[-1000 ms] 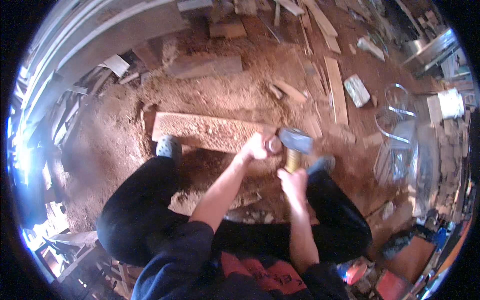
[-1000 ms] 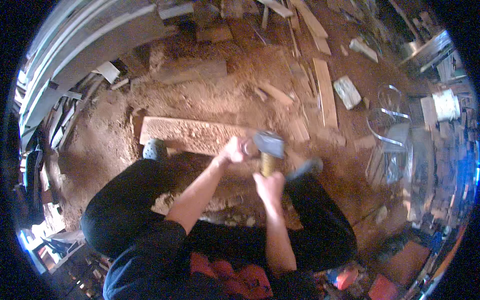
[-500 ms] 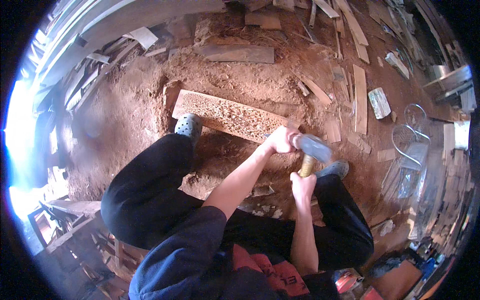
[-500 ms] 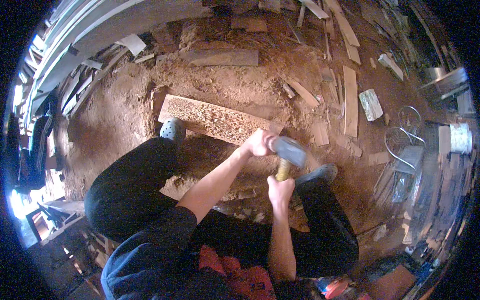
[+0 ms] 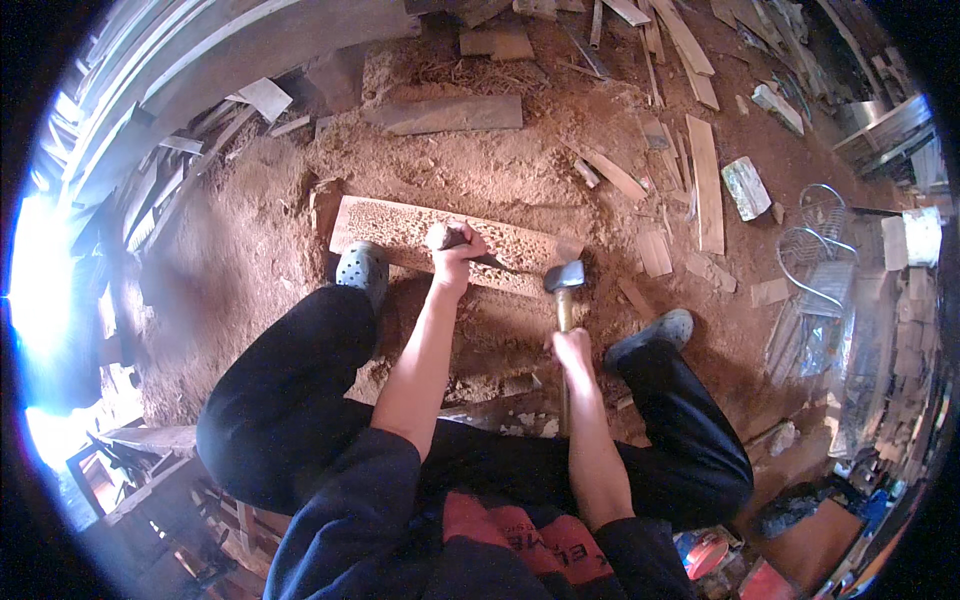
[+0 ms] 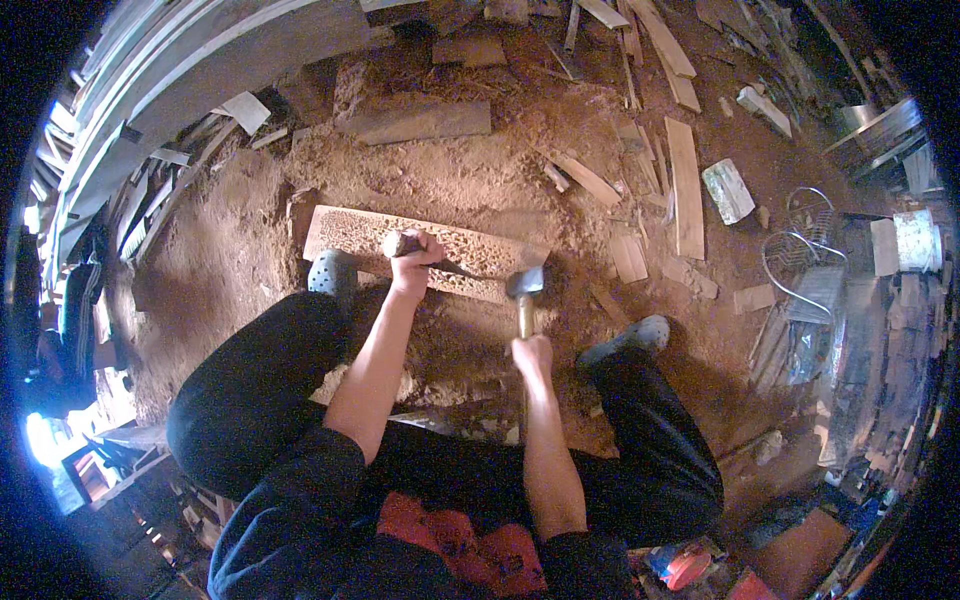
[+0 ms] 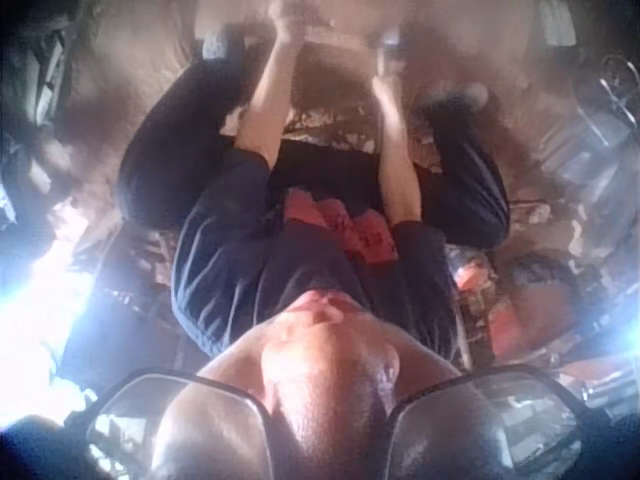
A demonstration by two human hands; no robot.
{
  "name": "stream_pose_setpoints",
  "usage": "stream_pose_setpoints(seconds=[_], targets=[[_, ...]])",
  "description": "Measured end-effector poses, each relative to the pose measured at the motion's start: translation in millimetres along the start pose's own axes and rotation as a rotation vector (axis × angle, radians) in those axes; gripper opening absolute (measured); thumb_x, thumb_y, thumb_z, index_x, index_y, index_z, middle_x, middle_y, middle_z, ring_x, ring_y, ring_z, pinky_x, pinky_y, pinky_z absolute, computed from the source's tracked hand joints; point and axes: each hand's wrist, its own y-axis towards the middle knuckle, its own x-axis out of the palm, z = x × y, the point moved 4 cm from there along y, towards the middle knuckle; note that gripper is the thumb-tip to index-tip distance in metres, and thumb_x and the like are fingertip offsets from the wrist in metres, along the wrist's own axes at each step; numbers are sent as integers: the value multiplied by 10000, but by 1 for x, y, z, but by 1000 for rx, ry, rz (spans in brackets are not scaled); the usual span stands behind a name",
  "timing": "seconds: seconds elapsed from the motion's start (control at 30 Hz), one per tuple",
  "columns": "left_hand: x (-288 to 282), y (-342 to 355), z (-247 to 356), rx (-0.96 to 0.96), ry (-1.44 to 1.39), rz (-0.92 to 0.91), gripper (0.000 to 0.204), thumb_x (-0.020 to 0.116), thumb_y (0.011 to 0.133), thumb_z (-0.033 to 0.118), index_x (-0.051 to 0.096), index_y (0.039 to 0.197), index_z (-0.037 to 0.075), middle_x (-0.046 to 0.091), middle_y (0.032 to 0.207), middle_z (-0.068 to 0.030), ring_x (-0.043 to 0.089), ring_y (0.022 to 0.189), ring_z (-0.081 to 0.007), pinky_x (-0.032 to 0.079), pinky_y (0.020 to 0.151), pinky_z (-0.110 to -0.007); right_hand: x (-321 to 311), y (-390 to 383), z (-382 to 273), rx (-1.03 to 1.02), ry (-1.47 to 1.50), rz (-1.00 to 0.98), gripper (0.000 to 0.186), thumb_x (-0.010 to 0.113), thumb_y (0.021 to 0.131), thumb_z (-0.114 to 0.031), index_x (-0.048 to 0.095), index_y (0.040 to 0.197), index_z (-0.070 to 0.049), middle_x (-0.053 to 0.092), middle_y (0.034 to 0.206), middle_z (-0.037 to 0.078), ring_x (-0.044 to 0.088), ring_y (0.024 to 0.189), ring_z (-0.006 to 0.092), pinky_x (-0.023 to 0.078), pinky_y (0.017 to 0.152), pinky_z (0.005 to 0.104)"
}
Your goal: The person sits on the floor and uses a chisel and mallet to carve a rectangular wooden block. They repeatedly strike the chisel to remove wood chips, gradually shaping the surface of the block.
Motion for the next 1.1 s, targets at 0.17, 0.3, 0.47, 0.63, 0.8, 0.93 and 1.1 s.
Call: stream_pose_setpoints(seconds=[0.17, 0.3, 0.47, 0.63, 0.8, 0.93, 1.1], targets=[[56, 2, -9, 367, 1185, -399, 139, 659, 525, 96, 572, 630, 70, 548, 592, -49, 542, 577, -199, 433, 545, -296, 15, 5, 18, 34, -134, 46, 219, 637, 572, -155, 585, 560, 58, 571, 509, 153, 597, 485, 255, 464, 455, 374], [101, -37, -70, 210, 918, -914, 220, 652, 558, 186, 611, 760, 111, 616, 766, -96, 596, 721, -306, 494, 635, -373, 26, 4, 16, -256, -312, 255, 276, 644, 543, -199, 570, 515, 66, 572, 537, 228, 615, 546, 332, 486, 523, 389], [104, -52, -65, 143, 1251, -706, 359, 627, 465, 202, 613, 810, 107, 630, 763, -125, 613, 746, -336, 496, 664, -400, 18, 3, 7, -249, -272, 111, 288, 651, 539, -209, 593, 560, 72, 581, 574, 251, 624, 607, 358, 498, 600, 419], [142, -38, -25, 357, 1255, -709, 342, 677, 504, 225, 612, 821, 112, 629, 741, -111, 622, 704, -325, 508, 621, -376, 16, 7, 13, -15, -232, 161, 308, 660, 539, -199, 600, 620, 92, 607, 631, 251, 638, 637, 348, 502, 606, 399], [136, -39, -23, 281, 1230, -659, 343, 667, 494, 218, 600, 810, 105, 622, 735, -117, 620, 708, -325, 498, 638, -377, 12, -7, 1, 59, -126, 73, 410, 711, 588, -271, 612, 718, 105, 619, 740, 272, 633, 718, 367, 497, 665, 413], [100, -45, -45, 109, 1202, -640, 286, 650, 549, 224, 602, 792, 82, 615, 721, -135, 621, 705, -331, 496, 639, -371, 12, -7, 0, -51, -183, 166, 476, 737, 602, -325, 614, 748, 111, 625, 795, 286, 629, 814, 397, 494, 735, 436], [102, -54, -46, 181, 1259, -543, 372, 629, 483, 222, 609, 828, 86, 625, 739, -133, 621, 728, -331, 502, 645, -385, 10, -18, -13, -153, -254, 180, 470, 745, 616, -318, 621, 775, 107, 629, 794, 278, 630, 837, 387, 489, 744, 437]])
